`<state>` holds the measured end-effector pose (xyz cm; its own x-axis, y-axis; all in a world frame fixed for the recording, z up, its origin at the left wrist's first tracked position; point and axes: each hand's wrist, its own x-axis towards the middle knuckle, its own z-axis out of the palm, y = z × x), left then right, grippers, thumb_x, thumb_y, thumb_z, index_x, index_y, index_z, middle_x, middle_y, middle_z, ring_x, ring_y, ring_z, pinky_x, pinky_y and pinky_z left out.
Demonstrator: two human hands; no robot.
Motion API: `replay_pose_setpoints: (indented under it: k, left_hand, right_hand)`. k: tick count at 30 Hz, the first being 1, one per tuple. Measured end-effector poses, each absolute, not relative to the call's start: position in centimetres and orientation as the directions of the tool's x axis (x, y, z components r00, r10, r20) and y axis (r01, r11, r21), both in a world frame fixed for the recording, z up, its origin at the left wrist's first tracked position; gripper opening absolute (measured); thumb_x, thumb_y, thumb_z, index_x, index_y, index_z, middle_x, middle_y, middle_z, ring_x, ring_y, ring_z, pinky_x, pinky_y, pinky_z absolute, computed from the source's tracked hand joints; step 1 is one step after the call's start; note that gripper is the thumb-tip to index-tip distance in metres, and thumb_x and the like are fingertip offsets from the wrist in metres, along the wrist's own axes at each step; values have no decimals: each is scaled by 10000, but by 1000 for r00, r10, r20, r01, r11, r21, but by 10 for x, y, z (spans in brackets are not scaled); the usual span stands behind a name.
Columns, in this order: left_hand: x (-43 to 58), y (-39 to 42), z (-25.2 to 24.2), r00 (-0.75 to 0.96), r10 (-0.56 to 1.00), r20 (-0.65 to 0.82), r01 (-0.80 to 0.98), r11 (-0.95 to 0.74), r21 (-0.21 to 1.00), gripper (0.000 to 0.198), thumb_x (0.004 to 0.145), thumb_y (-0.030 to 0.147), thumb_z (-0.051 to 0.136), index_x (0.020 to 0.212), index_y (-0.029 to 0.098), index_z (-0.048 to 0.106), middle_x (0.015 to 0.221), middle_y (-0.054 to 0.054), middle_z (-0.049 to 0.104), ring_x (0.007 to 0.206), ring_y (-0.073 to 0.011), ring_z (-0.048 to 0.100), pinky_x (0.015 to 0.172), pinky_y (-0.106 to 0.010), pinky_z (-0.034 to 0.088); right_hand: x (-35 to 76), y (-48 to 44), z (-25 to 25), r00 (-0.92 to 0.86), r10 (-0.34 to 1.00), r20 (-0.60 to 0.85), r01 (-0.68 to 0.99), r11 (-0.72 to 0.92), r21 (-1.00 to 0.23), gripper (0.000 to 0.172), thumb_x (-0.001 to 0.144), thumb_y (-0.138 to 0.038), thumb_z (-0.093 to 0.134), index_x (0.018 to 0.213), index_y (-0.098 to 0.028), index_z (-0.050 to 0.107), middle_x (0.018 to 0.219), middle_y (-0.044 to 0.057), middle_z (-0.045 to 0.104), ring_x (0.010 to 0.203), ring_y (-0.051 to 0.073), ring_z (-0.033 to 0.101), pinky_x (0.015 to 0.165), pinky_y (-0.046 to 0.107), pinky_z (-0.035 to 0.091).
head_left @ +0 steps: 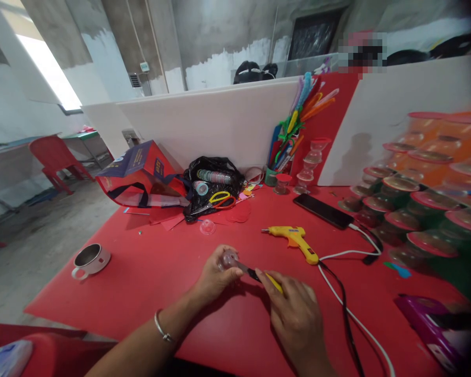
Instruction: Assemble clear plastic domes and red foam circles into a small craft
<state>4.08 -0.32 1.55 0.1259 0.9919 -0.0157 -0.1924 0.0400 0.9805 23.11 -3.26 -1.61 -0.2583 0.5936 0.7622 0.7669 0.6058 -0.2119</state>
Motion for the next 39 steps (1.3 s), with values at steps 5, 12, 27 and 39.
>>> replay_pose_setpoints:
  k: [5, 12, 27, 39]
  left_hand:
    - [41, -2, 11, 100, 995, -17, -184, 35, 982, 522, 620, 488, 836, 912, 183, 528, 672, 39, 579, 539, -94, 528, 536, -227, 413]
    - [41, -4, 16, 96, 995, -22, -165, 37, 986, 506, 634, 499, 827, 881, 181, 520, 646, 43, 567, 533, -84, 492, 525, -215, 384]
    - [41, -5, 16, 85, 996, -21, -171, 35, 985, 492, 627, 476, 826, 901, 183, 540, 685, 38, 558, 569, -94, 505, 554, -227, 400]
    - [41, -4, 14, 139, 990, -34, -203, 62, 977, 490, 635, 473, 827, 871, 177, 516, 628, 49, 555, 512, -75, 475, 491, -203, 363]
  right_hand:
    - [230, -33, -16, -260, 589, 765, 773, 602, -201, 514, 902, -28, 440, 1338, -269, 567, 1016, 71, 675, 939, 189, 615, 822, 343, 422]
    - [230, -32, -14, -265, 580, 770, 770, 608, -193, 476, 905, -20, 444, 1297, -246, 595, 1004, 73, 675, 923, 187, 614, 801, 335, 416]
    - [230, -33, -13, -264, 574, 775, 764, 615, -195, 409, 918, -12, 446, 1231, -213, 615, 1008, 73, 676, 930, 183, 605, 808, 340, 414]
    - [230, -33, -13, -274, 566, 777, 771, 613, -174, 386, 920, -7, 442, 1205, -189, 628, 1006, 82, 674, 922, 191, 597, 789, 340, 407]
